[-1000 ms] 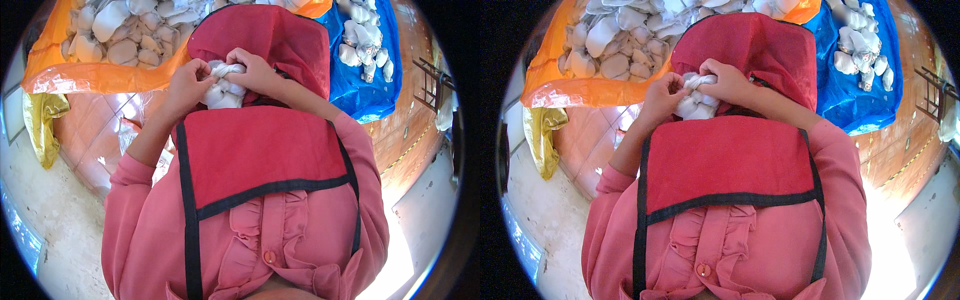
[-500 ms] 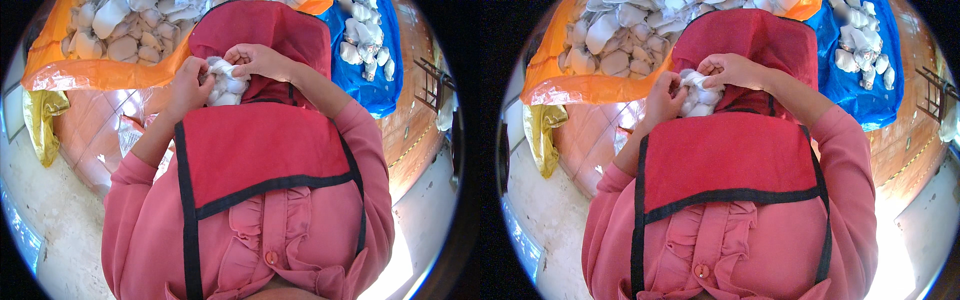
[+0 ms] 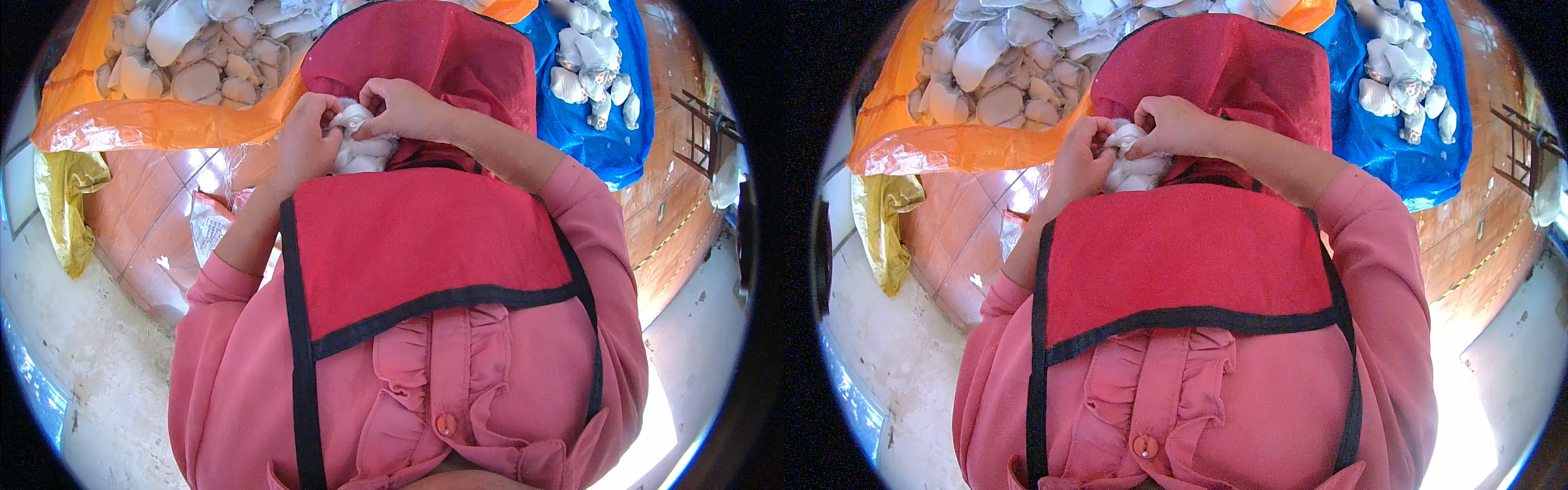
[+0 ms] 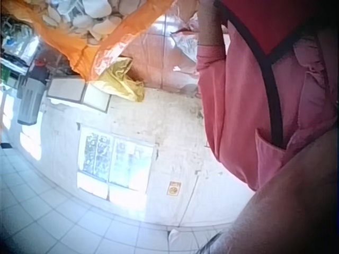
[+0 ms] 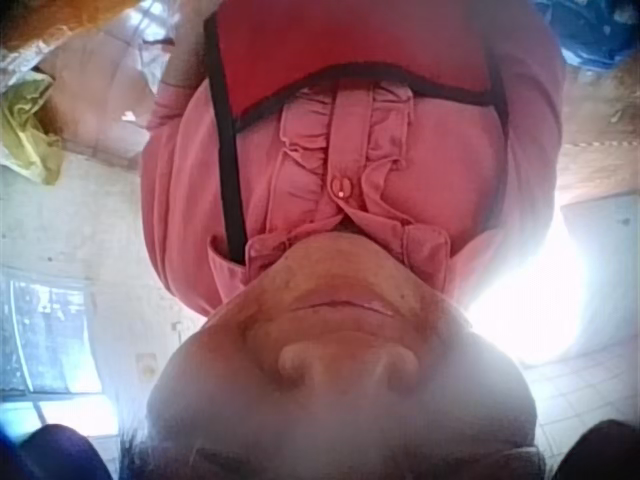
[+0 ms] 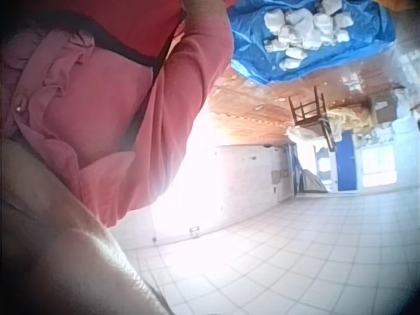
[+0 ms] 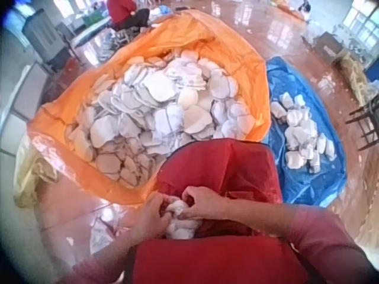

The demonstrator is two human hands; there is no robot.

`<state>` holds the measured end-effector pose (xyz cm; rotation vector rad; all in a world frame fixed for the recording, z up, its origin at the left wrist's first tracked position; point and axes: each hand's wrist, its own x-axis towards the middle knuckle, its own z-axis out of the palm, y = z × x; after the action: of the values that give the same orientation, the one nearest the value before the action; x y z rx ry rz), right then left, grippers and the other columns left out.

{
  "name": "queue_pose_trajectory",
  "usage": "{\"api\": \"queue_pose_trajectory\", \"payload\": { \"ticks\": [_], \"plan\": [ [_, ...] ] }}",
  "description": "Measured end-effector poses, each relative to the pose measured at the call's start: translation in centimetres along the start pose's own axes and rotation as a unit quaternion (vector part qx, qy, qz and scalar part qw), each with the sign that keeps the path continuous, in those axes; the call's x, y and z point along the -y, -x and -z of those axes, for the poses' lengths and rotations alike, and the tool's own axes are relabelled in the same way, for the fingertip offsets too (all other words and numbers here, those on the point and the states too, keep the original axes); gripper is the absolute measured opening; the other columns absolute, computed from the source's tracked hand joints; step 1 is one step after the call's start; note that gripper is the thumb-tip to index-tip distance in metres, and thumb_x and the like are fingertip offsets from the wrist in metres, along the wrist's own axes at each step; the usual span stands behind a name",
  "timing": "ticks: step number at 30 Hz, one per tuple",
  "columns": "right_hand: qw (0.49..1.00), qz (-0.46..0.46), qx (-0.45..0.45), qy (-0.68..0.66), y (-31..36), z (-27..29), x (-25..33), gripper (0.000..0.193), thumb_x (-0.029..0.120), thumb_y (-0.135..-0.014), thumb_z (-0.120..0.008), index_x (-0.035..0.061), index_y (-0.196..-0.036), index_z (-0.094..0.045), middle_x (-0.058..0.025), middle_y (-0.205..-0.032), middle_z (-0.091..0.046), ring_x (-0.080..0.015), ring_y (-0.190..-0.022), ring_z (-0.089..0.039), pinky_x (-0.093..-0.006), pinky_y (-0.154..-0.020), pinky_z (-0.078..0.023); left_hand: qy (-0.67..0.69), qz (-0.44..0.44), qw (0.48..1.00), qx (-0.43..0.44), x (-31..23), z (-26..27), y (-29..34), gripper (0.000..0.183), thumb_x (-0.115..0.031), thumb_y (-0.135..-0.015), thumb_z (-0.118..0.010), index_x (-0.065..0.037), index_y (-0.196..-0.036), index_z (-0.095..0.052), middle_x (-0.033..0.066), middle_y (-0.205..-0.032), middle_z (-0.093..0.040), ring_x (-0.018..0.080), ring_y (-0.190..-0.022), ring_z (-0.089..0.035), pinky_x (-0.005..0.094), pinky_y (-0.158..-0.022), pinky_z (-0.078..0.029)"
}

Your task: The person repeatedly picks up white fabric pouches from an orange sack, gathers the open edges, and ties them closed using a small rubber band. The tied pouches are placed onto a blue tarp on the floor. The task continues throughout the clip.

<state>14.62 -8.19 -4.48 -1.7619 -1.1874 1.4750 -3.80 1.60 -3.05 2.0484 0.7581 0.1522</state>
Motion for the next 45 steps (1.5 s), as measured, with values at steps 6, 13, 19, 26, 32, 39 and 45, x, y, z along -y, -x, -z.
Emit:
{"api": "queue_pose_trajectory", "payload": {
  "ticks": [6,13,19,26,32,39,45],
  "plan": [
    [0.998,0.005,-0.052,0.033,0.1,-1.2,0.4,0.048,0.026,-0.067,-0.085,0.0019,-0.100,-0.059,-0.0134,-0.090,-0.066,-0.0232,-0.083,-0.063,-0.0343,-0.074,-0.050,-0.015,-0.017,0.999,0.027,0.3,0.3,-0.1,0.021,0.005,-0.075,-0.059,-0.002,-0.094,-0.055,0.0117,-0.087,-0.056,0.0239,-0.080,-0.059,0.0343,-0.070,-0.049],
    [0.994,0.013,-0.105,-0.012,-0.1,-2.0,-0.1,0.044,0.021,-0.068,-0.083,0.0024,-0.098,-0.057,-0.0120,-0.087,-0.064,-0.0232,-0.080,-0.062,-0.0346,-0.071,-0.050,-0.064,-0.073,0.995,0.018,-0.8,0.4,0.5,0.024,-0.001,-0.075,-0.070,-0.002,-0.093,-0.055,0.0133,-0.086,-0.055,0.0279,-0.079,-0.059,0.0352,-0.069,-0.048],
    [0.992,0.063,-0.105,-0.025,-0.1,-2.5,-1.7,0.043,0.027,-0.068,-0.083,0.0028,-0.095,-0.060,-0.0128,-0.085,-0.065,-0.0258,-0.079,-0.063,-0.0370,-0.071,-0.051,-0.062,-0.086,0.994,-0.002,-1.1,0.1,1.2,0.028,-0.013,-0.072,-0.078,-0.006,-0.089,-0.057,0.0104,-0.087,-0.055,0.0329,-0.087,-0.058,0.0422,-0.073,-0.047],
    [0.965,0.109,0.026,-0.238,1.2,-0.7,-2.3,0.036,0.016,-0.082,-0.073,0.0028,-0.114,-0.062,-0.0064,-0.102,-0.066,-0.0166,-0.093,-0.062,-0.0306,-0.082,-0.051,-0.091,-0.129,0.985,-0.064,0.0,-0.5,2.5,0.021,-0.014,-0.074,-0.078,-0.008,-0.086,-0.062,0.0077,-0.090,-0.060,0.0297,-0.088,-0.058,0.0395,-0.074,-0.047],
    [0.981,0.082,0.114,-0.133,0.9,1.4,-1.5,0.046,0.017,-0.083,-0.073,0.0027,-0.125,-0.060,-0.0087,-0.109,-0.066,-0.0170,-0.094,-0.061,-0.0290,-0.085,-0.050,-0.058,-0.158,0.981,-0.097,1.6,-0.6,3.2,0.019,-0.014,-0.075,-0.078,-0.008,-0.087,-0.065,0.0072,-0.090,-0.062,0.0288,-0.087,-0.058,0.0385,-0.075,-0.046],
    [0.981,0.100,0.163,-0.043,-0.2,1.4,-0.1,0.050,0.021,-0.082,-0.074,0.0052,-0.126,-0.057,-0.0047,-0.106,-0.063,-0.0147,-0.091,-0.057,-0.0294,-0.082,-0.048,0.028,-0.127,0.983,-0.131,3.5,-1.0,4.9,0.021,-0.007,-0.075,-0.079,-0.008,-0.091,-0.064,0.0079,-0.093,-0.060,0.0265,-0.087,-0.058,0.0356,-0.076,-0.047],
    [0.972,0.083,0.212,-0.065,-1.3,1.5,1.3,0.047,0.018,-0.077,-0.078,0.0045,-0.118,-0.058,-0.0054,-0.100,-0.062,-0.0153,-0.091,-0.057,-0.0290,-0.081,-0.049,0.075,-0.084,0.986,-0.119,3.5,-0.7,5.8,0.022,-0.003,-0.077,-0.078,-0.007,-0.093,-0.062,0.0079,-0.097,-0.058,0.0241,-0.088,-0.057,0.0320,-0.076,-0.048]
  ]
}}
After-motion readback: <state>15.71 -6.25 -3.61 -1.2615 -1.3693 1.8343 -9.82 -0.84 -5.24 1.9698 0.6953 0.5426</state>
